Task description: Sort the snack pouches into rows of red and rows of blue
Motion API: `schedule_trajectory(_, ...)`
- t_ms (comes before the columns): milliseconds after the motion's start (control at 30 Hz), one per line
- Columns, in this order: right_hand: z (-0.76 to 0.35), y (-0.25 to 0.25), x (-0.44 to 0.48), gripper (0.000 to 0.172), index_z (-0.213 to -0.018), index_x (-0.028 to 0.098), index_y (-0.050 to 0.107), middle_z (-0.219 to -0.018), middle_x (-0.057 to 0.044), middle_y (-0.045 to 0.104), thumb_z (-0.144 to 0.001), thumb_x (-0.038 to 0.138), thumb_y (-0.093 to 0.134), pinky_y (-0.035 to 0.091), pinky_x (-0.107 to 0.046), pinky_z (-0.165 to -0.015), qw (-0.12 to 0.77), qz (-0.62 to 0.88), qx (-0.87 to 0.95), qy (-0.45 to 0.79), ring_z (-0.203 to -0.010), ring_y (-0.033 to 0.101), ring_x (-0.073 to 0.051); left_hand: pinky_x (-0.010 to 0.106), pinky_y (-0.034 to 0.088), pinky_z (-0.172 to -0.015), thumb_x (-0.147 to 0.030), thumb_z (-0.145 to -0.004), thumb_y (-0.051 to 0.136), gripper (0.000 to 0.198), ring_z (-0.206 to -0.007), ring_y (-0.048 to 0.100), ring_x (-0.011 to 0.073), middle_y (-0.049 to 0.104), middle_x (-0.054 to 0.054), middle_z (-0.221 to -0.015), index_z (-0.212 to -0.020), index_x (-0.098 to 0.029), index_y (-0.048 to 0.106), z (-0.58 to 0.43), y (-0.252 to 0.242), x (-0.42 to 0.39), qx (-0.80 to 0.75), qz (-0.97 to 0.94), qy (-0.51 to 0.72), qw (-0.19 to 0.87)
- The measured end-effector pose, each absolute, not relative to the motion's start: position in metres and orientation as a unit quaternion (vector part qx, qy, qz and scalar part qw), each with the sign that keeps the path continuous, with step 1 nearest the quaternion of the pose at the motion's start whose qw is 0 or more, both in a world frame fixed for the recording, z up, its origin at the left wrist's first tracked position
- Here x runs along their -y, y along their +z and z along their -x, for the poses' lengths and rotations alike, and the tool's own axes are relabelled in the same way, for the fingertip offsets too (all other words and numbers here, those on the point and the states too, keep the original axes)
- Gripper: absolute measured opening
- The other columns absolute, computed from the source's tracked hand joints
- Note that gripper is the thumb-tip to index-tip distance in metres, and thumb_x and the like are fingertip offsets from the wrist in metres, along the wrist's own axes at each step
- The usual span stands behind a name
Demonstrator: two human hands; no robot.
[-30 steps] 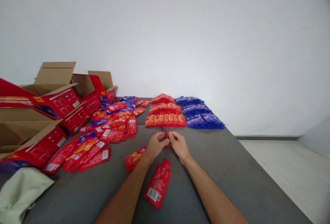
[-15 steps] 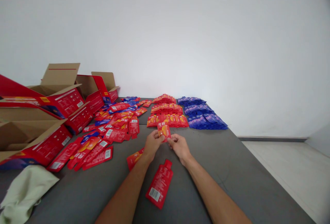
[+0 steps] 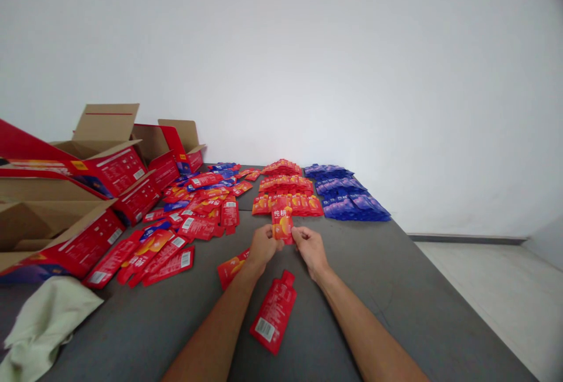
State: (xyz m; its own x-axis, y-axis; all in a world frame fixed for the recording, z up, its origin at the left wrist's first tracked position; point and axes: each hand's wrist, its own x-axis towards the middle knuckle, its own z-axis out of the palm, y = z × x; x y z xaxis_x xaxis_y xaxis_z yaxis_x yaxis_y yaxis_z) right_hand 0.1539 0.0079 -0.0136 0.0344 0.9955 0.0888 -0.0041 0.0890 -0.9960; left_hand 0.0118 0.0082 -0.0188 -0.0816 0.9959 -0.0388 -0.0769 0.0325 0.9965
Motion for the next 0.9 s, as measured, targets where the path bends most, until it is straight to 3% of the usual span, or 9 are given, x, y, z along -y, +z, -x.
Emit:
schedule_trajectory(167,-0.158,-0.012,-0.011,0.043,-0.092,0.016,0.071,-0.077,-0.002,0.068,-0.078,0.056,0.062,0.04,-0.024,-0.059,0.566,0.477,0.501,0.448,-0.066,0.054,-0.015,0.019,0.04,-0.049,-0.004,-0.053,0.06,0.033,-0.053,0.055,0.01,0.067,0.0,-0.065,-0.083,-0.013,0.069,-0.011,-0.025,-0.008,-0.481,-0.494,0.485,0.538)
schedule_trajectory(400,-0.161,-0.018,-0.016,0.034,-0.081,0.017,0.067,-0.069,0.0,0.061,-0.076,0.05,0.065,0.038,-0.024,-0.055,0.595,0.434,0.447,0.508,-0.059,0.049,-0.013,0.022,0.043,-0.052,-0.006,-0.054,0.065,0.03,-0.055,0.057,0.0113,0.069,0.002,-0.068,-0.083,-0.013,0.07,-0.013,-0.02,-0.004,-0.464,-0.491,0.475,0.564)
schedule_trajectory(567,-0.164,-0.02,-0.02,0.029,-0.076,0.018,0.063,-0.066,0.0,0.059,-0.073,0.046,0.069,0.035,-0.023,-0.051,0.58,0.409,0.4,0.579,-0.056,0.048,-0.012,0.023,0.045,-0.053,-0.007,-0.053,0.067,0.027,-0.056,0.059,0.0122,0.069,0.003,-0.068,-0.079,-0.013,0.068,-0.013,-0.02,-0.004,-0.469,-0.481,0.475,0.569)
schedule_trajectory(900,-0.134,-0.022,-0.005,0.04,-0.093,0.016,0.069,-0.065,-0.001,0.064,-0.072,0.05,0.069,0.036,-0.023,-0.05,0.511,0.472,0.499,0.517,-0.054,0.051,-0.012,0.027,0.053,-0.061,-0.022,-0.058,0.079,0.034,-0.065,0.066,0.0157,0.072,0.008,-0.083,-0.088,-0.013,0.067,0.003,-0.024,-0.017,-0.477,-0.407,0.568,0.533)
